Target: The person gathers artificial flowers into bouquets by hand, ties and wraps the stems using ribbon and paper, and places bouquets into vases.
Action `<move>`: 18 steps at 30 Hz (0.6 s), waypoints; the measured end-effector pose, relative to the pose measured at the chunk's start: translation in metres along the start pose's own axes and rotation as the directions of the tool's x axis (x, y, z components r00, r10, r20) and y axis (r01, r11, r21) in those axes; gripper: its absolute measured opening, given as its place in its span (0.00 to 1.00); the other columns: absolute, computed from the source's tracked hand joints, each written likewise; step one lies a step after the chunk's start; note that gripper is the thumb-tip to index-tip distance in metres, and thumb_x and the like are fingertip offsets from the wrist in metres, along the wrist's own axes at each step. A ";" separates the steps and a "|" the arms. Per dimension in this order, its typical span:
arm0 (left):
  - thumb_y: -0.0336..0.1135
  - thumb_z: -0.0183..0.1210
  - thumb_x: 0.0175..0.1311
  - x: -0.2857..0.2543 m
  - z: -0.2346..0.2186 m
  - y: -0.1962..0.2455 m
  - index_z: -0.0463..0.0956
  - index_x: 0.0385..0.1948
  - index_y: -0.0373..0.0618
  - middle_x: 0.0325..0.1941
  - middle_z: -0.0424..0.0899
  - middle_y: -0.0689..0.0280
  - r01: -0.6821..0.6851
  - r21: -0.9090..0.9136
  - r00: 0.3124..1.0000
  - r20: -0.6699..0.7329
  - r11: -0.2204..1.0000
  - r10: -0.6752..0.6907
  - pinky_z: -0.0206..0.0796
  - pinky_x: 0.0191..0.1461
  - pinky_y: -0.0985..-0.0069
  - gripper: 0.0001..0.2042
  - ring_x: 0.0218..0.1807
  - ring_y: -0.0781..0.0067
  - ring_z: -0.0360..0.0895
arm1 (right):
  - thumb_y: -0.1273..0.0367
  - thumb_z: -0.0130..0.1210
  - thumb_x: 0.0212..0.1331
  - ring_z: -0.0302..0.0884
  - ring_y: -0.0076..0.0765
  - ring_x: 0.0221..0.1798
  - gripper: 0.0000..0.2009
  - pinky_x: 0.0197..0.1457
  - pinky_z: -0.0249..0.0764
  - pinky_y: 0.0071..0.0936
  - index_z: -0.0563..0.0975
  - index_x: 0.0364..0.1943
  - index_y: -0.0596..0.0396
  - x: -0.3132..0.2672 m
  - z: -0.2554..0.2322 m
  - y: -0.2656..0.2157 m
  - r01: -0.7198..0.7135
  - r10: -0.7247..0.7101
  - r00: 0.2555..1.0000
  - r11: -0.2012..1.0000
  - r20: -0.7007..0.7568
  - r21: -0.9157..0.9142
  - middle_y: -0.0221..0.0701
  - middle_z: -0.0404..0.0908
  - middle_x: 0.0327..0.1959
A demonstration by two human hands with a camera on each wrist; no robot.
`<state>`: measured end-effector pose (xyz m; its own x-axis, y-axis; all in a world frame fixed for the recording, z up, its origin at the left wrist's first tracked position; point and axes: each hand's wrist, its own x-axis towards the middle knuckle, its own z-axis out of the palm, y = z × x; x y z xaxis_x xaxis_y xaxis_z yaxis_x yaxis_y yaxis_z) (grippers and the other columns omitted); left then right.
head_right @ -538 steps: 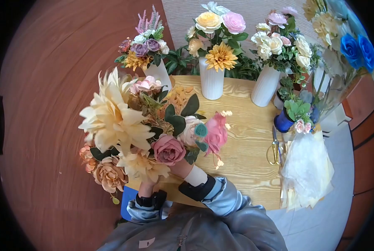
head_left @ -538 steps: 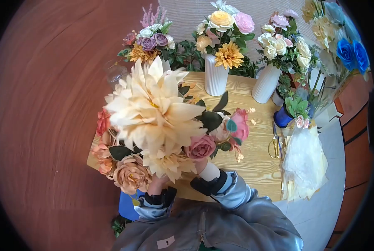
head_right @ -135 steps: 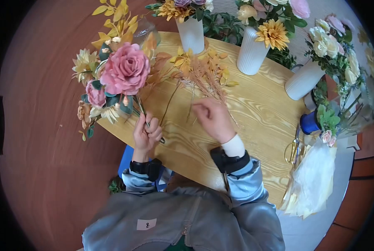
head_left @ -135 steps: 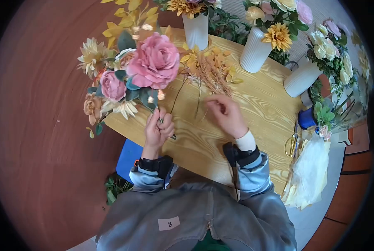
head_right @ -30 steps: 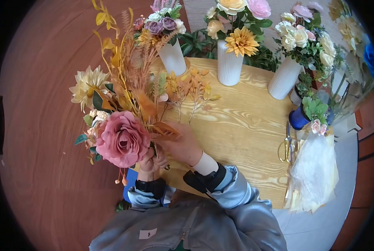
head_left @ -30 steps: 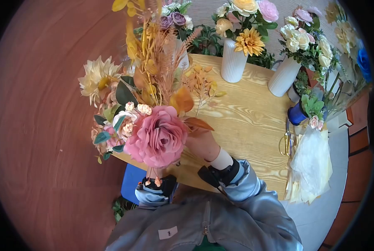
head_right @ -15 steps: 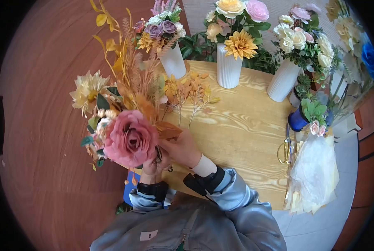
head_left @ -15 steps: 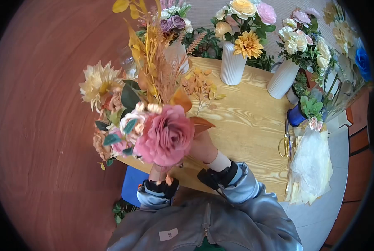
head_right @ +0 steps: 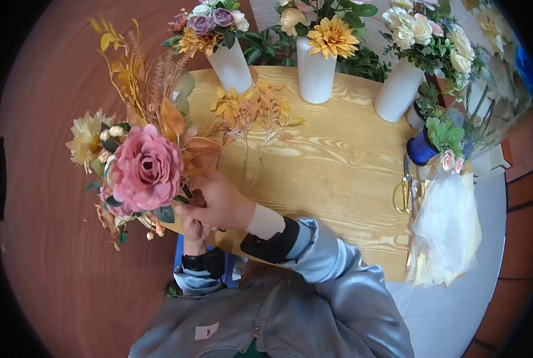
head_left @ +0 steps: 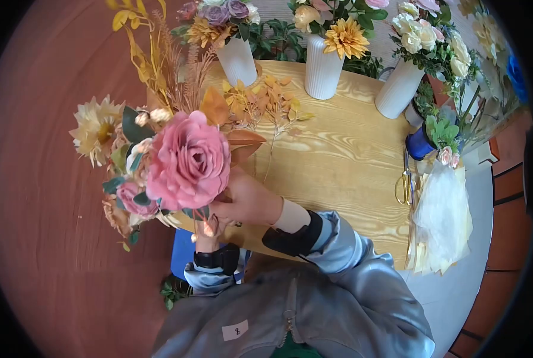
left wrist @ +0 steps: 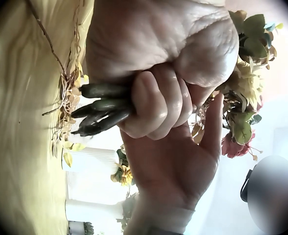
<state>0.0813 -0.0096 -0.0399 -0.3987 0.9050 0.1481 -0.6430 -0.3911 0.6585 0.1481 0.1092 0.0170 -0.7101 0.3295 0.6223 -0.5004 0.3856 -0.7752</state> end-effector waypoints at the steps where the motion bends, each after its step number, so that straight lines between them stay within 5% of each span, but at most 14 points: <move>1: 0.44 0.46 0.58 -0.003 0.015 0.003 0.62 0.42 0.40 0.26 0.73 0.62 -0.037 0.123 0.977 -0.204 0.992 0.061 0.65 0.22 0.70 0.18 0.26 0.65 0.72 | 0.62 0.55 0.45 0.66 0.48 0.27 0.15 0.31 0.62 0.35 0.70 0.23 0.62 0.004 0.001 -0.007 -0.011 0.009 0.999 0.999 0.049 0.044 0.43 0.69 0.22; 2: 0.43 0.46 0.58 -0.004 0.022 0.005 0.61 0.44 0.38 0.26 0.73 0.60 -0.046 0.250 0.909 -0.390 0.967 0.145 0.65 0.20 0.71 0.18 0.25 0.65 0.72 | 0.62 0.53 0.47 0.65 0.50 0.30 0.14 0.33 0.62 0.36 0.69 0.23 0.62 0.006 0.003 -0.011 -0.024 0.015 0.995 0.996 0.099 0.089 0.44 0.69 0.22; 3: 0.43 0.46 0.58 -0.005 0.019 0.006 0.61 0.44 0.38 0.26 0.73 0.60 -0.042 0.249 0.909 -0.393 0.968 0.141 0.65 0.20 0.71 0.18 0.25 0.65 0.72 | 0.62 0.53 0.47 0.65 0.50 0.30 0.14 0.33 0.62 0.36 0.69 0.23 0.62 0.007 0.009 -0.008 -0.028 0.019 0.995 0.996 0.097 0.090 0.44 0.69 0.22; 6: 0.40 0.43 0.59 -0.009 0.003 0.012 0.60 0.45 0.39 0.30 0.72 0.60 -0.090 0.214 0.946 -0.288 0.973 0.151 0.65 0.21 0.74 0.16 0.28 0.67 0.72 | 0.63 0.48 0.50 0.64 0.53 0.31 0.14 0.37 0.61 0.40 0.67 0.23 0.63 0.008 0.030 0.003 -0.046 0.050 0.998 0.989 0.026 -0.137 0.48 0.67 0.25; 14: 0.34 0.37 0.62 -0.014 -0.023 0.030 0.59 0.47 0.42 0.40 0.69 0.60 -0.236 0.100 0.970 -0.032 0.967 0.240 0.66 0.24 0.80 0.14 0.35 0.71 0.71 | 0.65 0.49 0.49 0.66 0.49 0.28 0.12 0.32 0.62 0.38 0.65 0.24 0.63 0.019 0.036 -0.003 -0.115 0.115 0.989 0.993 0.090 -0.009 0.45 0.67 0.22; 16: 0.40 0.41 0.62 -0.003 0.015 0.037 0.63 0.34 0.38 0.16 0.62 0.70 -0.071 0.407 0.886 -0.394 0.911 0.245 0.46 0.12 0.85 0.13 0.11 0.79 0.56 | 0.68 0.49 0.49 0.70 0.39 0.26 0.09 0.30 0.65 0.32 0.69 0.27 0.62 0.024 0.012 -0.018 -0.325 0.275 0.908 0.938 0.316 0.117 0.40 0.70 0.22; 17: 0.40 0.41 0.62 0.000 0.009 0.041 0.63 0.34 0.38 0.16 0.62 0.70 -0.072 0.400 0.884 -0.398 0.914 0.244 0.46 0.12 0.85 0.13 0.11 0.79 0.56 | 0.68 0.49 0.49 0.70 0.39 0.26 0.09 0.30 0.65 0.32 0.69 0.27 0.62 0.022 0.002 -0.013 -0.331 0.281 0.905 0.937 0.320 0.112 0.40 0.70 0.22; 18: 0.40 0.40 0.63 0.002 -0.001 0.048 0.61 0.29 0.41 0.14 0.57 0.72 -0.081 0.225 0.964 -0.231 0.971 0.134 0.41 0.12 0.85 0.11 0.10 0.82 0.51 | 0.68 0.51 0.49 0.70 0.30 0.26 0.09 0.30 0.66 0.27 0.71 0.33 0.59 0.020 -0.008 -0.002 -0.414 0.398 0.886 0.910 0.238 0.020 0.37 0.72 0.24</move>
<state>0.0488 -0.0270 -0.0089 -0.6218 0.7808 0.0606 -0.4448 -0.4158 0.7932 0.1386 0.1222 0.0321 -0.9460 0.2405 0.2175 -0.1716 0.1979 -0.9651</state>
